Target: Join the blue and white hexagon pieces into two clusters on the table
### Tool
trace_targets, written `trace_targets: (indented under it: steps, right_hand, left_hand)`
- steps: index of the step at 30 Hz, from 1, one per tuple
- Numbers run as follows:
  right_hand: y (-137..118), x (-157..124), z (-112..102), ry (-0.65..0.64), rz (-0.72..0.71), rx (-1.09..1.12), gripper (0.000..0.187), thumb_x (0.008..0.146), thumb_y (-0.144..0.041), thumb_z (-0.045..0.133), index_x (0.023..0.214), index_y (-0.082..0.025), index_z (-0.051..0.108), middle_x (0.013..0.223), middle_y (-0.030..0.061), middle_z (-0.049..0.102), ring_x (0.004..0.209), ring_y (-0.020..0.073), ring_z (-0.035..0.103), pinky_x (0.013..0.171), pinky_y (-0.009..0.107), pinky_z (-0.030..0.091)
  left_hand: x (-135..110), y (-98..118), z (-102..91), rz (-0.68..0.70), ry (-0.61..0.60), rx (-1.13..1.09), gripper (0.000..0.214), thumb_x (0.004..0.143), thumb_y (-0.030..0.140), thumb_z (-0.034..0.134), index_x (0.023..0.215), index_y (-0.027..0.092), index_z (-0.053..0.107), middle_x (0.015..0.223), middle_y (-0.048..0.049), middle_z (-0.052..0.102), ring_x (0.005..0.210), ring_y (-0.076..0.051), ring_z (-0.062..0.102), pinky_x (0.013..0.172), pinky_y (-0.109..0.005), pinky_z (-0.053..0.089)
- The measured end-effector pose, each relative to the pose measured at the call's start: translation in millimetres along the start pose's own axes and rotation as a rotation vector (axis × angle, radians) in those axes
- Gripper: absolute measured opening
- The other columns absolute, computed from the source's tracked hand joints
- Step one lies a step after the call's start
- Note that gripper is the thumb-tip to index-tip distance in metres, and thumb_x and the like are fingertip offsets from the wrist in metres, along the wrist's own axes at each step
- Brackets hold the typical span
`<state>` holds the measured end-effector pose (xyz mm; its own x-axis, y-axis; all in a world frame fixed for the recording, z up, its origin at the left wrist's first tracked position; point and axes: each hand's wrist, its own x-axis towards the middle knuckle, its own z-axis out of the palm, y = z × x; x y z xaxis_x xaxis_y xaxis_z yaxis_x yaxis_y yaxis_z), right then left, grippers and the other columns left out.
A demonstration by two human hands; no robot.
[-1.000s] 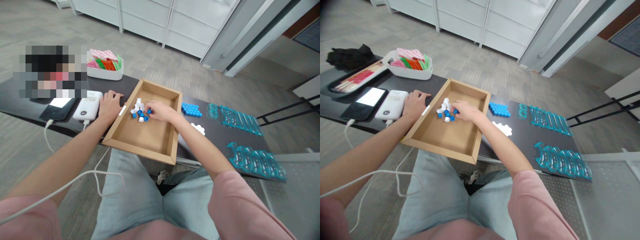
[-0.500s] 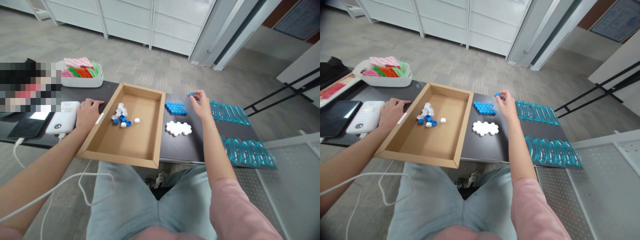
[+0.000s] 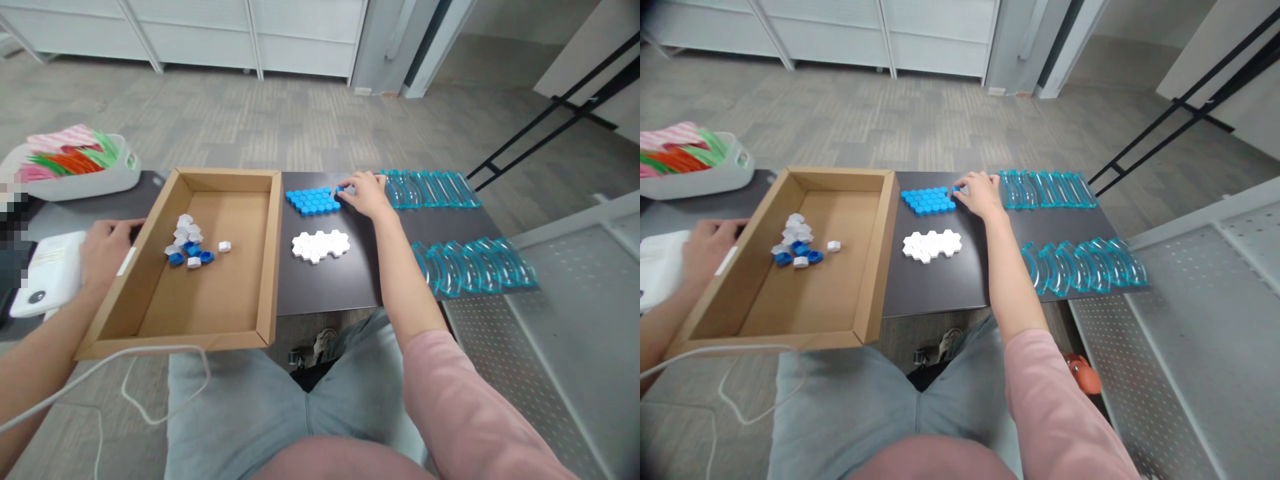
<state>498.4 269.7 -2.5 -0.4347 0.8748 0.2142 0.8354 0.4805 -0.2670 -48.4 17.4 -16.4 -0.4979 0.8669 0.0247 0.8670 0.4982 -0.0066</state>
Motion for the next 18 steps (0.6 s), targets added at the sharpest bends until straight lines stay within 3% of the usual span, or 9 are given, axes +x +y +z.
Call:
trace_targets:
  steps: [5,9,18]
  right_hand:
    - [2.0,0.5,4.7,0.033,0.012,0.007,0.036,0.122,-0.05,0.064,0.133,-0.03,0.091,0.135,0.0157,0.084,0.13,0.0429,0.064,0.113,0.061,0.04]
    - [1.5,1.6,8.6,0.042,0.035,-0.002,0.037,0.121,-0.051,0.064,0.123,-0.028,0.093,0.135,0.0183,0.081,0.136,0.0465,0.062,0.112,0.063,0.04]
    - [-5.6,-0.2,6.2,-0.027,0.038,-0.004,0.029,0.118,-0.045,0.069,0.117,-0.027,0.092,0.135,0.0183,0.081,0.136,0.0466,0.062,0.114,0.064,0.041]
  left_hand:
    - [-4.4,4.3,-1.2,-0.05,0.025,-0.096,0.083,0.1,0.056,0.038,0.17,0.023,0.07,0.157,-0.0239,0.068,0.146,-0.048,0.063,0.125,-0.058,0.052]
    - [-12.9,11.0,-5.1,-0.048,0.032,-0.12,0.085,0.097,0.056,0.039,0.168,0.022,0.069,0.159,-0.0235,0.066,0.15,-0.047,0.061,0.133,-0.056,0.048]
    - [-11.4,14.1,-10.9,-0.066,0.004,-0.087,0.08,0.102,0.054,0.037,0.169,0.024,0.069,0.154,-0.0222,0.069,0.15,-0.045,0.06,0.129,-0.055,0.051]
